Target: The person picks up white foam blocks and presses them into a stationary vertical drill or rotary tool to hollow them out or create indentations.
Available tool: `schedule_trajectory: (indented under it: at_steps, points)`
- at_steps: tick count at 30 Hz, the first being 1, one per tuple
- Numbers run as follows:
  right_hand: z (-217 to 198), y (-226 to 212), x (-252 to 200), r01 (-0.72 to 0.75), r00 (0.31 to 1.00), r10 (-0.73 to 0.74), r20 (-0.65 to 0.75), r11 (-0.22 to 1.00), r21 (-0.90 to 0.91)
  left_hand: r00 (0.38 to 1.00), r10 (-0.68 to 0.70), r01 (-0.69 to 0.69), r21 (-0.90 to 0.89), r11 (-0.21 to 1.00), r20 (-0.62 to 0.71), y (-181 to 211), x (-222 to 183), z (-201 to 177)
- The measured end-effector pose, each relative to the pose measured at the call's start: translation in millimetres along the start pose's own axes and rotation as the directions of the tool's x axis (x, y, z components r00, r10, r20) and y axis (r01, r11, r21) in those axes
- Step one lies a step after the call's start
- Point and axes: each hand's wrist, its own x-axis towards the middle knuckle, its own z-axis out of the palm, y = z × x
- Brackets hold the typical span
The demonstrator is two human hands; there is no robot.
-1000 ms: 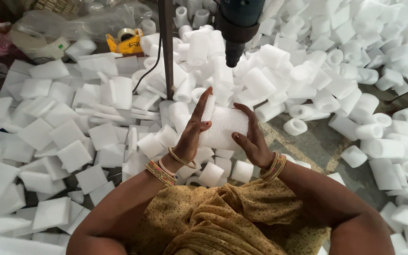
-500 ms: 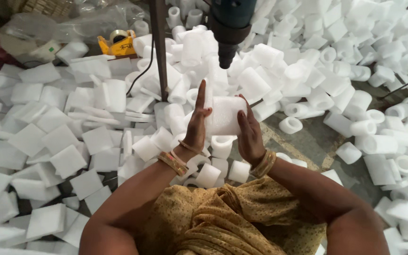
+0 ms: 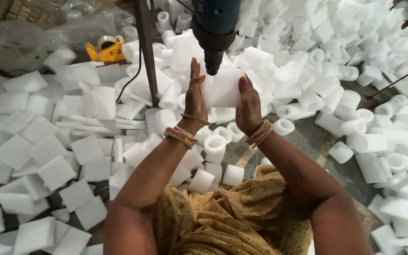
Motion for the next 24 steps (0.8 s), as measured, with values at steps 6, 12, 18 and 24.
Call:
schedule_trajectory:
  at_steps: [6, 12, 18, 24]
  points:
    - [-0.3, 7.5, -36.8, 0.096, 0.995, -0.097, 0.009, 0.964, -0.25, 0.996, 0.004, -0.008, 0.037, 0.999, 0.092, 11.9, -38.2, -9.7]
    - [18.4, -7.0, -103.3, 0.366, 0.927, -0.34, 0.158, 0.729, -0.579, 0.952, 0.09, -0.118, 0.079, 0.99, 0.293, 48.0, -100.9, -24.3]
    - [23.0, -9.2, -147.0, 0.546, 0.838, -0.462, 0.291, 0.68, -0.489, 0.9, 0.163, -0.237, 0.14, 0.961, 0.403, 74.1, -140.1, -36.8]
    - [22.9, -5.6, -164.0, 0.604, 0.797, -0.499, 0.341, 0.658, -0.449, 0.876, 0.222, -0.319, 0.168, 0.933, 0.427, 81.4, -154.3, -41.2]
